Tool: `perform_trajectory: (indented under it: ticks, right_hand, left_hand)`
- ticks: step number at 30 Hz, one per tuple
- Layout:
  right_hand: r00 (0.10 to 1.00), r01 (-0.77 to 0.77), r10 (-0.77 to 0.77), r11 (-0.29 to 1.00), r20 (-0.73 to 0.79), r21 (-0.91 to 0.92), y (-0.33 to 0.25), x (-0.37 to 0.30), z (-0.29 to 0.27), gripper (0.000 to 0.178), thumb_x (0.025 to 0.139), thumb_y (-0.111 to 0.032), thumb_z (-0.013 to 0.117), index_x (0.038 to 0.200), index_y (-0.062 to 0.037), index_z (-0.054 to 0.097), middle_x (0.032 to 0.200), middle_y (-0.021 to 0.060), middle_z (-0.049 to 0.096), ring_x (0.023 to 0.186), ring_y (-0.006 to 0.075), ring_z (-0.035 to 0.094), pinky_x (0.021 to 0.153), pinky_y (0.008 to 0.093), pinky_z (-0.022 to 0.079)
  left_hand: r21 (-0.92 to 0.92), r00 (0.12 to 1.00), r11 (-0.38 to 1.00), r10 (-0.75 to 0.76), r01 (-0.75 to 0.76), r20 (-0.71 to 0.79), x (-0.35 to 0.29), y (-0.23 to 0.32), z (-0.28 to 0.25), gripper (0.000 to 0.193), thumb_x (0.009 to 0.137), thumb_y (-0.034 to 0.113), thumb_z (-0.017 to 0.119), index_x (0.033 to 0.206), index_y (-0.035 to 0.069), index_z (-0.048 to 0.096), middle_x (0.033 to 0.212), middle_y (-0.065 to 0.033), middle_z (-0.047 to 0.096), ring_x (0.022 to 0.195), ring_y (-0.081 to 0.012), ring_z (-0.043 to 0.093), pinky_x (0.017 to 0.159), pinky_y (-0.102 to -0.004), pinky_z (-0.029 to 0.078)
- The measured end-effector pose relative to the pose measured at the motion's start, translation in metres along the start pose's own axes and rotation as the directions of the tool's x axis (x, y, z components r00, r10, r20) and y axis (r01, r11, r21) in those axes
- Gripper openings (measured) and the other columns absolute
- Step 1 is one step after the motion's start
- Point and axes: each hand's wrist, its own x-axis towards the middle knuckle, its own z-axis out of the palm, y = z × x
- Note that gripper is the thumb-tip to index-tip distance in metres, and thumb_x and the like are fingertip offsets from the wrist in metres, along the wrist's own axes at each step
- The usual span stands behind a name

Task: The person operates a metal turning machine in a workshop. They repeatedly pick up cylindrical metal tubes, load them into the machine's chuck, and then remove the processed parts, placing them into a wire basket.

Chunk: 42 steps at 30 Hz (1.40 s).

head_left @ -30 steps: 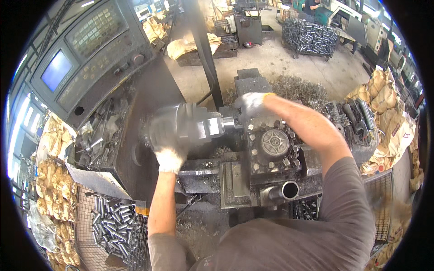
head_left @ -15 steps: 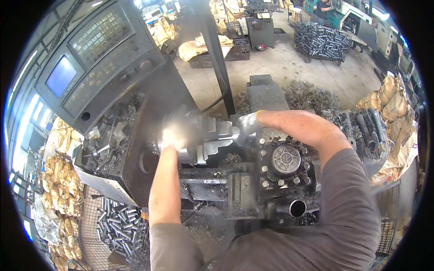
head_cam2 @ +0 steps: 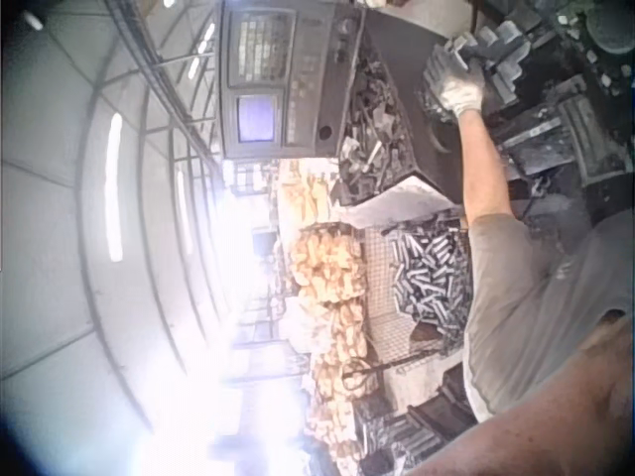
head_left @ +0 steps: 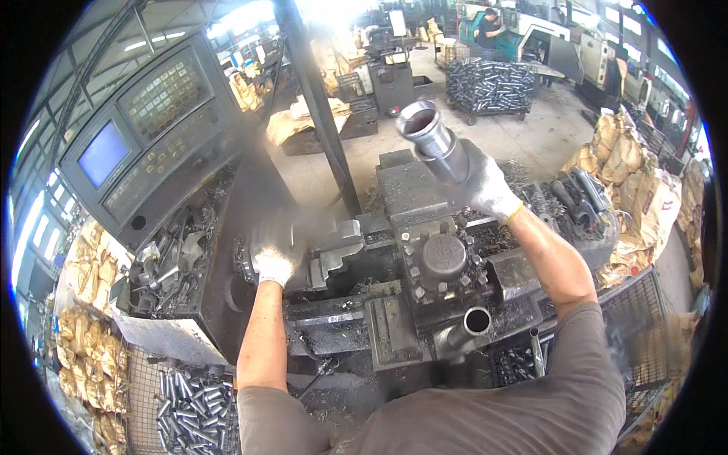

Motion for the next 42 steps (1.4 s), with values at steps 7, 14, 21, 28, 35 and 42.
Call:
perform_trajectory:
  ticks: [7,14,21,28,35,42]
  right_hand:
    - [0.855,-0.258,0.082,0.924,0.513,0.281,-0.118,-0.158,0.043,0.068,0.081,-0.039,0.091,0.132,-0.0011,0.066,0.106,0.0112,0.077,0.094,0.0193,0.075,0.085,0.0358,0.062]
    - [0.414,-0.91,0.418,0.22,0.809,0.352,-0.077,-0.319,0.141,0.065,0.086,-0.042,0.088,0.133,-0.0015,0.068,0.106,0.0063,0.075,0.09,0.0149,0.07,0.069,0.0354,0.058]
    - [0.453,-0.796,0.579,0.605,0.678,0.015,-0.078,-0.345,0.106,0.052,0.081,-0.04,0.085,0.117,-0.0029,0.077,0.094,0.0134,0.078,0.08,0.0227,0.074,0.071,0.0397,0.06]
    - [-0.049,-0.996,0.983,-0.036,0.176,-0.079,-0.026,-0.529,-0.124,0.047,0.088,-0.037,0.084,0.117,-0.0002,0.078,0.084,0.0114,0.077,0.07,0.0162,0.074,0.057,0.0306,0.058]
    - [0.609,-0.756,0.791,0.558,-0.053,-0.342,-0.012,-0.407,-0.048,0.081,0.088,-0.038,0.085,0.154,-0.0058,0.051,0.127,0.0225,0.075,0.11,0.0377,0.076,0.099,0.0448,0.058]
    - [0.832,-0.357,0.43,0.898,0.351,-0.255,-0.091,-0.268,0.059,0.038,0.084,-0.025,0.085,0.117,-0.0099,0.074,0.103,0.0135,0.08,0.093,0.0329,0.079,0.082,0.0429,0.063]
  left_hand:
    - [-0.992,0.994,0.067,-0.053,0.103,0.099,-0.128,0.146,-0.028,0.079,0.094,0.027,0.077,0.159,-0.002,0.043,0.14,-0.014,0.064,0.123,-0.0241,0.065,0.108,-0.036,0.05]
    - [-0.301,0.438,-0.667,0.043,0.681,0.898,-0.226,0.145,0.057,0.042,0.099,0.019,0.076,0.134,0.0,0.065,0.126,-0.0091,0.071,0.118,-0.0266,0.067,0.109,-0.0427,0.051]
    - [-0.343,0.599,-0.659,0.205,0.669,0.774,-0.247,0.133,0.046,0.041,0.104,0.033,0.065,0.135,0.006,0.067,0.124,-0.0098,0.073,0.114,-0.027,0.07,0.096,-0.046,0.058]
    - [-0.171,0.473,-0.764,0.192,0.622,0.86,-0.274,0.087,0.082,0.039,0.104,0.035,0.055,0.119,0.002,0.068,0.116,-0.0118,0.074,0.104,-0.0298,0.073,0.092,-0.0499,0.061]
    - [-0.173,0.529,-0.71,0.317,0.683,0.787,-0.254,0.123,0.009,0.057,0.108,0.051,0.056,0.141,0.004,0.06,0.126,-0.0134,0.074,0.104,-0.0335,0.077,0.082,-0.0478,0.067]
    - [-0.124,0.42,-0.57,0.424,0.812,0.802,-0.276,0.134,-0.019,0.072,0.106,0.063,0.057,0.148,0.005,0.054,0.12,-0.0166,0.073,0.099,-0.0285,0.076,0.084,-0.0439,0.065]
